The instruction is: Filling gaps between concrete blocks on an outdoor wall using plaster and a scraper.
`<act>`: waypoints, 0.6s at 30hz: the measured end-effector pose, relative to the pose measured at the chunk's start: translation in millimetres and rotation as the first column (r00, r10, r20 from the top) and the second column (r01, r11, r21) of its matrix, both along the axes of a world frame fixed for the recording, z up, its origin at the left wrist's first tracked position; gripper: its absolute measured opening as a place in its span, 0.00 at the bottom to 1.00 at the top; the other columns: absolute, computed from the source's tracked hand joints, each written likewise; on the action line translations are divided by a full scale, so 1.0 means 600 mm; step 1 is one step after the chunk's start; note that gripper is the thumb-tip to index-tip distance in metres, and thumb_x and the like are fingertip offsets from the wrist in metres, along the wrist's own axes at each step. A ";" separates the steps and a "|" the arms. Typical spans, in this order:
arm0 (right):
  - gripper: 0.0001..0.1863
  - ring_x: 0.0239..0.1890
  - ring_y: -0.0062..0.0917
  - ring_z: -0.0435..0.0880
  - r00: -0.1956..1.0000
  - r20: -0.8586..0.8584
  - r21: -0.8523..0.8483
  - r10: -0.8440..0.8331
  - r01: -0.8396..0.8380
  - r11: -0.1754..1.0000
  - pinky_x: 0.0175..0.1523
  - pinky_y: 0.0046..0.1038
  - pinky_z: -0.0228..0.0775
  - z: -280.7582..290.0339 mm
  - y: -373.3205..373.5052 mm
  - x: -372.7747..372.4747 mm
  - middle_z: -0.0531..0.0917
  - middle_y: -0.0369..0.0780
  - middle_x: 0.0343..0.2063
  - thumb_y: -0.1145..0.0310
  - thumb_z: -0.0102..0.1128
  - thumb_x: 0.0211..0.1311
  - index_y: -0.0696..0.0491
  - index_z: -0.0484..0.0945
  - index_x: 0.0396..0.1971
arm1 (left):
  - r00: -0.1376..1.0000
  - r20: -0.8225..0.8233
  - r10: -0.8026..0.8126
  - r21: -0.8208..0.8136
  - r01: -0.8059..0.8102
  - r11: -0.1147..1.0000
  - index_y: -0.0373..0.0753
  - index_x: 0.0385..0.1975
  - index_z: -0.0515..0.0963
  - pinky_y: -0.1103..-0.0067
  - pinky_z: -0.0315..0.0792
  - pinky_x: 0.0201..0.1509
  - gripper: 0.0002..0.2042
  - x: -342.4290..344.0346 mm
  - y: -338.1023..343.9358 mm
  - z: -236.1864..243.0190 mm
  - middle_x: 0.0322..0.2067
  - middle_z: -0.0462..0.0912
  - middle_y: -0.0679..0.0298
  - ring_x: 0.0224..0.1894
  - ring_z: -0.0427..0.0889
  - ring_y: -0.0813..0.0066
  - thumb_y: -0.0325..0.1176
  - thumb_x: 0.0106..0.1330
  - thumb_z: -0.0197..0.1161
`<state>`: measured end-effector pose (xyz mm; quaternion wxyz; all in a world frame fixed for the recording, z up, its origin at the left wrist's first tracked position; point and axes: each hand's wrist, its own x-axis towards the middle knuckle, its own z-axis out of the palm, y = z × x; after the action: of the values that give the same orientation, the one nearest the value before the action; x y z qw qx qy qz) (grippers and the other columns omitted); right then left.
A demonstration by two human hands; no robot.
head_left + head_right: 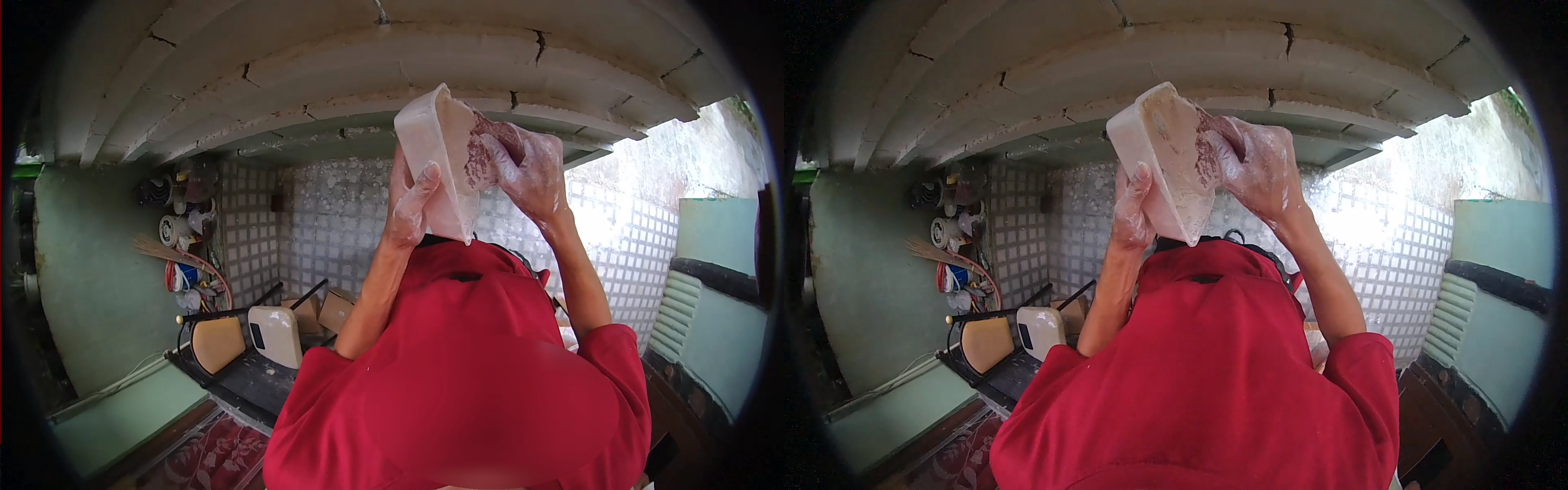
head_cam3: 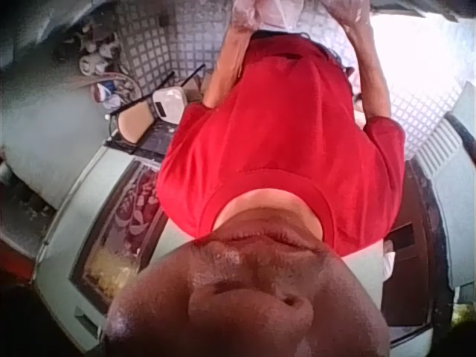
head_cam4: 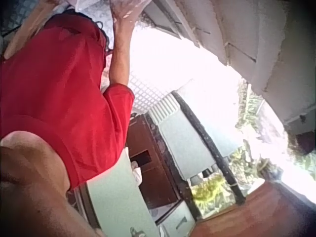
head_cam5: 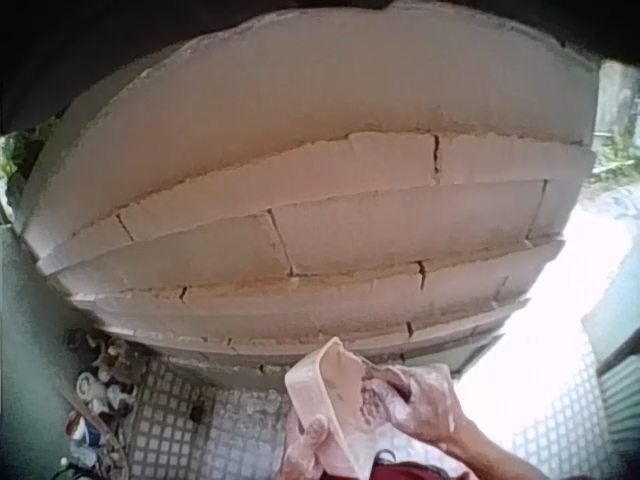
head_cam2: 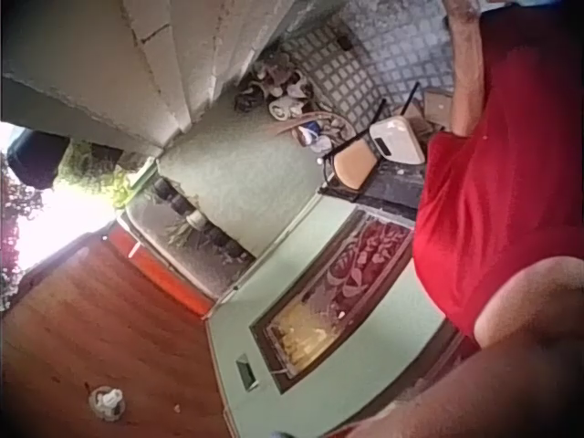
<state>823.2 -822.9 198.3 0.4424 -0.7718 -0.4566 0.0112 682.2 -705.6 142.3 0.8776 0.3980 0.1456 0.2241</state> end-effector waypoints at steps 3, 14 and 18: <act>0.10 0.28 0.50 0.78 0.996 -0.086 -0.055 0.000 -0.004 0.998 0.33 0.37 0.70 -0.004 0.002 0.003 0.80 0.52 0.25 0.70 0.57 0.54 0.59 0.80 0.35 | 1.000 -0.015 0.006 -0.002 -0.006 1.000 0.36 0.64 0.58 0.75 0.62 0.62 0.33 0.001 0.003 -0.007 0.56 0.70 0.61 0.57 0.69 0.72 0.43 0.64 0.64; 0.11 0.28 0.45 0.80 0.999 -0.031 -0.077 0.021 -0.023 0.997 0.34 0.36 0.71 -0.016 0.001 0.003 0.82 0.49 0.26 0.67 0.60 0.56 0.58 0.81 0.35 | 0.998 0.047 -0.037 -0.323 0.050 0.945 0.35 0.62 0.62 0.72 0.69 0.60 0.26 -0.001 -0.013 -0.022 0.54 0.73 0.60 0.55 0.74 0.70 0.43 0.70 0.55; 0.13 0.31 0.47 0.80 0.997 -0.068 -0.156 -0.037 0.026 0.987 0.37 0.38 0.71 -0.014 -0.009 -0.009 0.82 0.50 0.28 0.68 0.58 0.55 0.58 0.81 0.37 | 0.982 0.161 -0.094 -0.381 0.150 0.912 0.35 0.63 0.62 0.69 0.69 0.61 0.26 -0.004 -0.018 -0.018 0.56 0.73 0.58 0.56 0.74 0.66 0.46 0.72 0.50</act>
<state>817.6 -828.1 189.8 0.3970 -0.8101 -0.4261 0.0670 679.6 -716.3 131.3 0.9597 0.2061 0.1005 0.1624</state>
